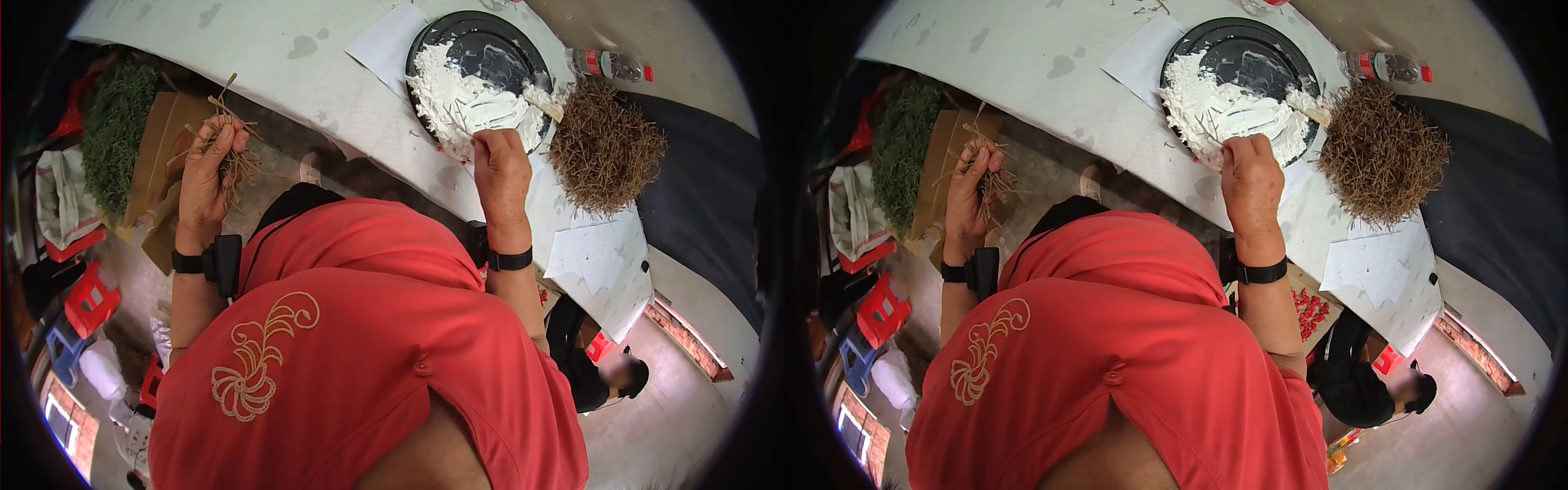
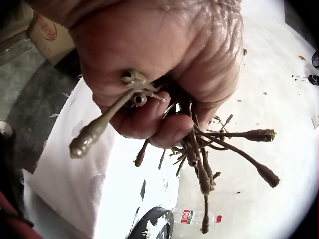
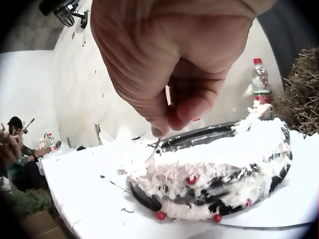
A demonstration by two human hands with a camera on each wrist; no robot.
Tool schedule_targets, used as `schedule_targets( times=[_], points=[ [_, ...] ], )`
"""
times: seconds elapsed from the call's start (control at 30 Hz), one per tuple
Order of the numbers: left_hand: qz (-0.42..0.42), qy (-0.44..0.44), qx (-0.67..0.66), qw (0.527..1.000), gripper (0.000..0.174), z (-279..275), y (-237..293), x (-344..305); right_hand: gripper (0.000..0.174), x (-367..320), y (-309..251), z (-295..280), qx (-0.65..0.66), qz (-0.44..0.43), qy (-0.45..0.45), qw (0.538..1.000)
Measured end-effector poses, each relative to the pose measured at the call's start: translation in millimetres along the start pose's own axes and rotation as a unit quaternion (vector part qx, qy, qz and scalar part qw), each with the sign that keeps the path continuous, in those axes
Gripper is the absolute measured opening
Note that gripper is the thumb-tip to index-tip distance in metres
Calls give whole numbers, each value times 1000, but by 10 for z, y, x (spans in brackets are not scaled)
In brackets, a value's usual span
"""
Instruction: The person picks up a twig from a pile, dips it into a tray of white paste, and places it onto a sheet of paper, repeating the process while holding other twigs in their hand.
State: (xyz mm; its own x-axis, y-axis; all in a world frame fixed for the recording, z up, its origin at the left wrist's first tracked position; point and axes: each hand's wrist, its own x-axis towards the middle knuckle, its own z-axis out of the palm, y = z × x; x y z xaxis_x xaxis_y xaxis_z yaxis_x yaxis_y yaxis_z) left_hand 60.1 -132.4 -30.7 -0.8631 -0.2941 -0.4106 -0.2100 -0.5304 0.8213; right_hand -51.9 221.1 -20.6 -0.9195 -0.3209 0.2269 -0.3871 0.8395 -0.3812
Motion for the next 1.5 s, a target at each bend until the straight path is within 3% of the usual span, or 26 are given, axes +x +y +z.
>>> schedule_targets(
  times=[0.23,0.27,0.33,0.5,0.6,0.73,1.03,1.13,1.17,1.27,1.3,1.4,1.43,1.5],
  points=[
    [1,-11,-13,1000,10,-12,-21,17,8,67,-27,-135,63,-5,115,991],
    [3,-16,-15,1000,10,-16,-25,20,8,47,-48,-115,178,82,108,975],
    [1,-10,-15,1000,10,-21,-21,21,8,2,-78,-65,394,251,87,880],
    [-3,-12,-17,1000,10,-53,-24,43,6,-52,29,108,354,266,39,896],
    [-5,-10,-14,1000,10,-66,-21,36,8,-83,128,176,80,71,15,994],
    [-5,3,-6,1000,11,-64,-18,19,5,-51,22,144,-31,25,-17,999],
    [-1,-7,-4,1000,12,-89,-64,23,6,-40,63,174,-49,10,-43,998],
    [6,-3,0,1000,12,-56,-55,20,8,-51,161,191,128,122,-18,984],
    [8,2,3,1000,12,-38,-52,16,8,-41,156,177,128,122,-17,984],
    [10,2,7,1000,12,-28,-39,10,10,2,109,77,412,239,36,878],
    [11,-2,6,1000,12,-30,-31,10,10,7,97,51,412,240,37,878],
    [7,-4,8,1000,12,-14,-15,11,11,-4,68,-8,286,105,100,947],
    [5,-1,9,1000,12,-7,-11,14,11,-16,71,-3,286,106,100,947],
    [1,2,10,1000,12,-9,-18,14,11,-62,86,23,119,3,62,991]
  ],
)
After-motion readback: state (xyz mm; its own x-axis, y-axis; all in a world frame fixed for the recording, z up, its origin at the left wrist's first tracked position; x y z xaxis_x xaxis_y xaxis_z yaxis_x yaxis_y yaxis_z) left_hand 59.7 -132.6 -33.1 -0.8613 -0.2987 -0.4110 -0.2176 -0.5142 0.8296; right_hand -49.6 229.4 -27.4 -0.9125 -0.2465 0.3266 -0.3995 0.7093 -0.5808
